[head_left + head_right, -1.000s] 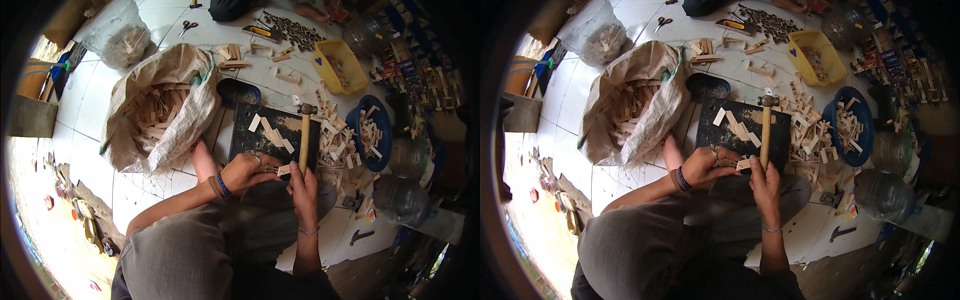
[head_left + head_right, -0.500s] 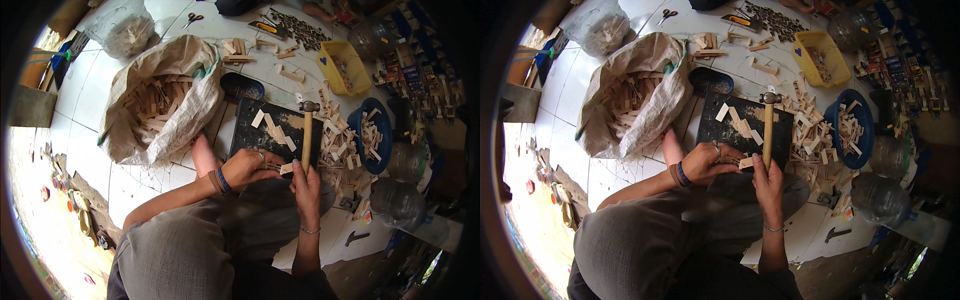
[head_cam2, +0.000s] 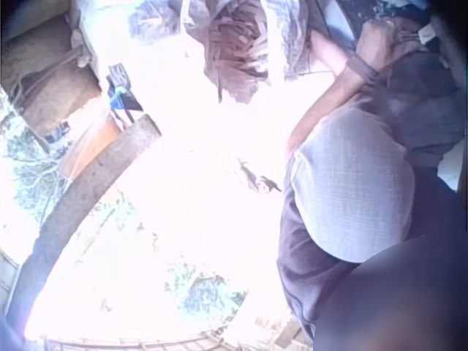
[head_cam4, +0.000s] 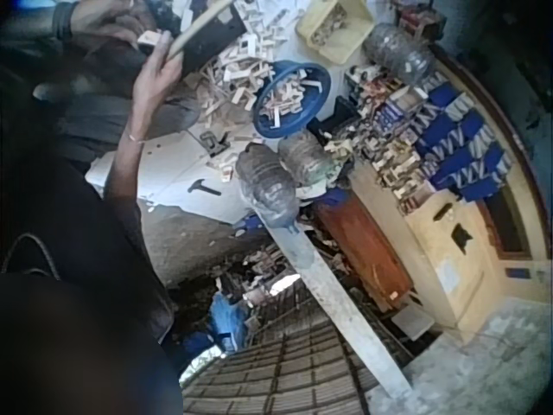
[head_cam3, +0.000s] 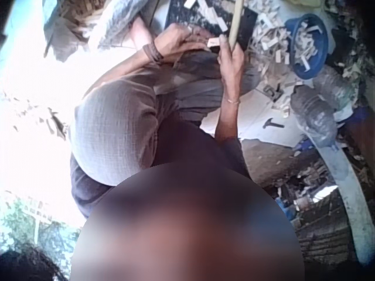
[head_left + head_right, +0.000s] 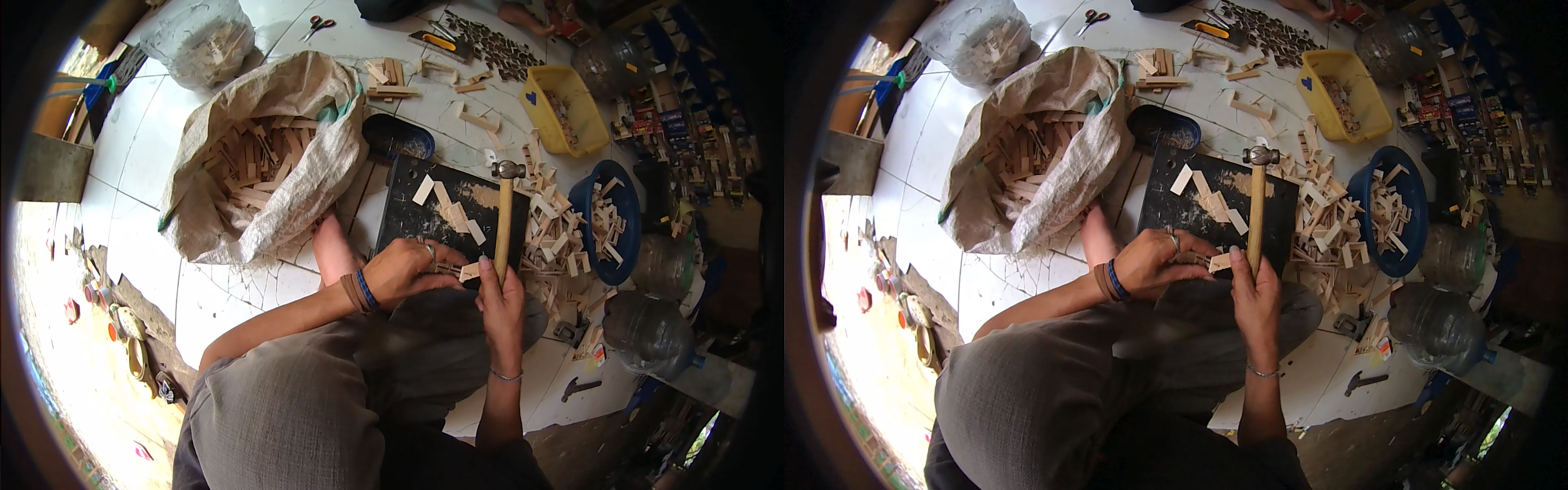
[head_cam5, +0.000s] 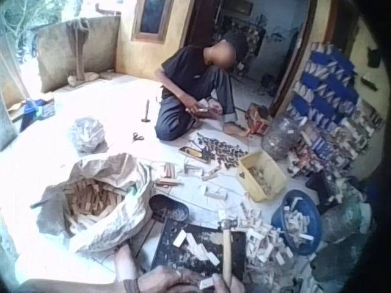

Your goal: The person sits on the floor and assembles small wooden pieces into rectangular frames. They use a hammer to tap the pieces together and occasionally pick up additional pieces from a nearby sack. The person works methodically, creating multiple small wooden frames.

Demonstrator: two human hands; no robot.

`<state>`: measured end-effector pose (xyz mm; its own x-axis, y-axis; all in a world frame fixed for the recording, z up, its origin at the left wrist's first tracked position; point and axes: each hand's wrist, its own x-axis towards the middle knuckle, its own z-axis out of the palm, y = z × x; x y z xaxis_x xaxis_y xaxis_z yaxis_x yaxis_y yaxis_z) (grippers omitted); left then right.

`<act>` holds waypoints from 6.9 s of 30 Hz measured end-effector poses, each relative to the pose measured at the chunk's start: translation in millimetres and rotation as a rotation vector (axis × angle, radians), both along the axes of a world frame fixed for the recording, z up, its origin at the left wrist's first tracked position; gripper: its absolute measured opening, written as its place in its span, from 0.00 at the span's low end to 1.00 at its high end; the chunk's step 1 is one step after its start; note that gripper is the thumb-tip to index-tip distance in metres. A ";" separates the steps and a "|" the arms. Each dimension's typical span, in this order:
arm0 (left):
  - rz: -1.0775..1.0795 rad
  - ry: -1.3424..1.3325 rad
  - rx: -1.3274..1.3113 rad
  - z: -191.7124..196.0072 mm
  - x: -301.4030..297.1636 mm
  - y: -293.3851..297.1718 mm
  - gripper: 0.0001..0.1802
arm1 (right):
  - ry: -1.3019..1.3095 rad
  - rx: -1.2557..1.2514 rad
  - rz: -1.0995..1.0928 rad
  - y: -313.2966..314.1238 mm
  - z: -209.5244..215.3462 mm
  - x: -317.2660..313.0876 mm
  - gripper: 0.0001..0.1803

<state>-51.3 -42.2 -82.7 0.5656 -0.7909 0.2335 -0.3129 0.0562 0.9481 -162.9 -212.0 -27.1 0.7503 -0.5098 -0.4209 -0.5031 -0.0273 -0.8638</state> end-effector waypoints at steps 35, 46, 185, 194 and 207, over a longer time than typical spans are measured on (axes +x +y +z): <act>0.076 0.672 -0.147 -4.9 -28.0 -12.5 0.11 | -0.018 -0.262 0.054 6.1 -2.4 0.9 0.19; 0.091 0.738 -0.231 -7.5 -31.3 -14.8 0.08 | -0.033 -0.244 0.012 8.2 -4.2 1.2 0.19; 0.115 0.161 -0.045 -6.6 -21.9 -3.5 0.16 | -0.093 -0.686 0.527 -19.9 42.8 -109.6 0.33; 0.141 0.235 -0.071 -11.2 -23.4 -5.8 0.15 | -0.066 -0.283 0.075 -0.4 29.5 -95.5 0.22; 0.265 -0.155 -0.001 -20.8 -15.6 -14.7 0.21 | -0.252 0.034 -0.020 16.3 -50.7 -37.8 0.15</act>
